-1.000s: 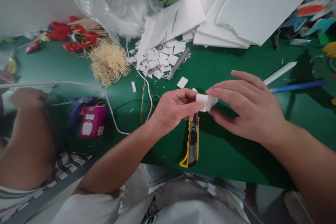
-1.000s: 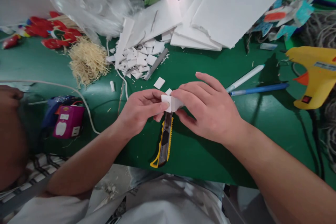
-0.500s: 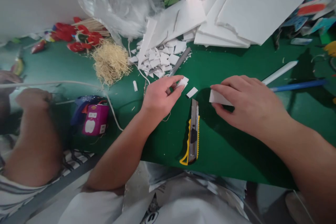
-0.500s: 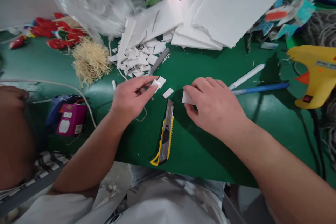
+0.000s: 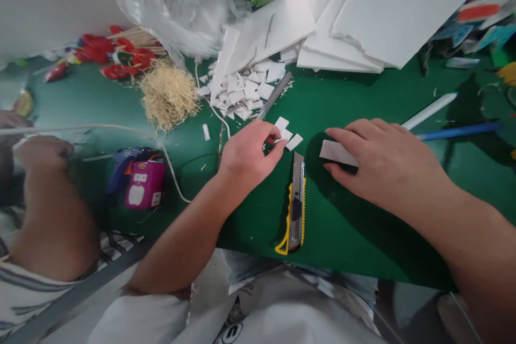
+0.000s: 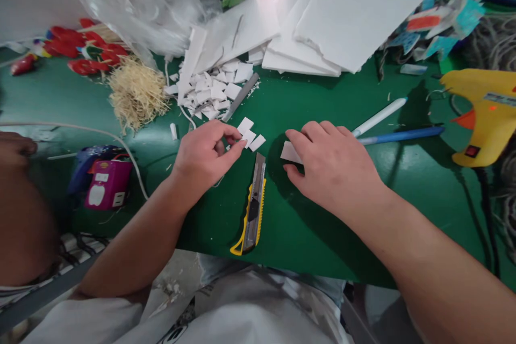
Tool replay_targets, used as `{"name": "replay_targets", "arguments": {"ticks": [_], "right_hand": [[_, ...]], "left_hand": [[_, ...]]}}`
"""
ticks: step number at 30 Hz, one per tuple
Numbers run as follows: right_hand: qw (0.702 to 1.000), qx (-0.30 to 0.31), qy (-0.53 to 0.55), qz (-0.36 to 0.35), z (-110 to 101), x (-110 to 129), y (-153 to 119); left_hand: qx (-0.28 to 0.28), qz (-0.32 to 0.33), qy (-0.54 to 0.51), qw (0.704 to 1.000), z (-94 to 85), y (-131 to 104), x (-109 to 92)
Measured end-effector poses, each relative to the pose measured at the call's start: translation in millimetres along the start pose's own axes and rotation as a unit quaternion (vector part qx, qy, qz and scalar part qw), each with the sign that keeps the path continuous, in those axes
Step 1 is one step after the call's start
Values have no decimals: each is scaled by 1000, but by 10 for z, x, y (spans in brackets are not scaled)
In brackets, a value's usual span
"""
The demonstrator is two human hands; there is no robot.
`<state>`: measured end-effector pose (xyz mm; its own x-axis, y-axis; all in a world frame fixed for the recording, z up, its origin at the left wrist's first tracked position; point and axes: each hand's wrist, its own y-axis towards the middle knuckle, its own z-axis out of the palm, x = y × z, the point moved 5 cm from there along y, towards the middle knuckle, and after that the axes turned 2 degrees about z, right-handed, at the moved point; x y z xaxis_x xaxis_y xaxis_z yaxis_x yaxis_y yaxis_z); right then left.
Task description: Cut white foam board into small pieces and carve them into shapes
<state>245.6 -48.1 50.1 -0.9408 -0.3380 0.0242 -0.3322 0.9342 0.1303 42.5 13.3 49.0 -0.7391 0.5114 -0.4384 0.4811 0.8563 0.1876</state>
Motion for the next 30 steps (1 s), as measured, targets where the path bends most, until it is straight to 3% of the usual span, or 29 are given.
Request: {"name": "replay_targets", "arguments": {"ticks": [3,6,9,11,14,17,20,23,26,30], "right_hand": [[1000,-2,-28,1,-53,30,-27],[999,5,-47,12,-68,48,-42],[999,-5,-38,8,-59,61,-44],[999,-11,-28,13,-42,57,-38],[999,0,-23,39,-4,37,-26],[999,4,-22,48,-4,45,-19],[997,5,-30,72,-52,50,-24],[992,17,-42,115,-104,34,-39],[993,17,-46,111,-132,37,-42],[996,9,-45,75,-111,45,-28]], "left_hand": [[12,-12,35,999,-65,-127,-123],[150,-70,93,982,-21,-289,-254],[306,-118,106,939,63,-449,-396],[362,-120,117,917,102,-510,-488],[395,-98,134,904,140,-547,-580],[387,-76,139,908,144,-561,-597],[345,-63,142,926,109,-575,-551],[237,-34,135,962,23,-570,-507],[110,29,102,988,-75,-571,-522],[67,83,97,990,-88,-563,-566]]}}
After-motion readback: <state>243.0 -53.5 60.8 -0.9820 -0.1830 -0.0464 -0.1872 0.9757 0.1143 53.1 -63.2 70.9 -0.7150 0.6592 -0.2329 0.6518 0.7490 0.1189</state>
